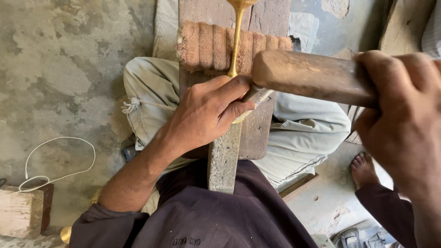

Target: The person sits on the floor holding a small punch against the base of a brass goblet resting on a concrete block, and repeatedly strikes the punch with a wooden mallet to shape the metal, repositioning the punch around the goblet's base as they work.

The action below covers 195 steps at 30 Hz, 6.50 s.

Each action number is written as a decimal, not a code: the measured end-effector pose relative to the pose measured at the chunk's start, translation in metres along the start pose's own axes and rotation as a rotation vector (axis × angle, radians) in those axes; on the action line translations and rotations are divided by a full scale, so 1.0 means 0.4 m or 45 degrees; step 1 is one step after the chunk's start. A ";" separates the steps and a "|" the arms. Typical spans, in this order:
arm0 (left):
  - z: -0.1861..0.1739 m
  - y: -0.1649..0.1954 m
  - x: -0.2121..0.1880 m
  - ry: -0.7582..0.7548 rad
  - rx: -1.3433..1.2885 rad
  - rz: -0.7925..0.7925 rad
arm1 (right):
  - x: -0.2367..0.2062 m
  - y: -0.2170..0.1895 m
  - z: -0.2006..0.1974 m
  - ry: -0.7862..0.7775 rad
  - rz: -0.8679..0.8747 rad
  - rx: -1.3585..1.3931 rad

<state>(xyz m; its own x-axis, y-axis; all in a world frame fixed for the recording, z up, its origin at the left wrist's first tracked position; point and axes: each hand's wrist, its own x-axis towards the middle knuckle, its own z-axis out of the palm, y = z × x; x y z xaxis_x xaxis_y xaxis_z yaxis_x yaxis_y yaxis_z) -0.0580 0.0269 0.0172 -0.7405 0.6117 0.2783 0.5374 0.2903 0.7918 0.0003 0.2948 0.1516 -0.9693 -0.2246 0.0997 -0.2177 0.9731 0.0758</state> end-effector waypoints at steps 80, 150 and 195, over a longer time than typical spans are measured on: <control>0.141 -0.047 -0.227 0.615 -0.561 -0.411 | 0.238 -0.297 -0.198 0.119 -0.758 -0.410; -0.091 0.005 -0.184 0.126 -0.229 -0.566 | 0.106 -0.223 0.251 -0.158 0.205 1.205; -0.037 0.114 -0.057 -0.220 0.315 -0.390 | -0.073 -0.123 0.335 -0.348 0.560 1.721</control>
<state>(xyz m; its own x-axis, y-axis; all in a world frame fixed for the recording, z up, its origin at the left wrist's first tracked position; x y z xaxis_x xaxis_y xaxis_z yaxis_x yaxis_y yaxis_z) -0.0227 0.0153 0.0552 -0.8137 0.5780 -0.0614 0.3994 0.6328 0.6633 0.0240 0.2603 0.0121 -0.9424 -0.0338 -0.3328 0.3084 0.2977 -0.9035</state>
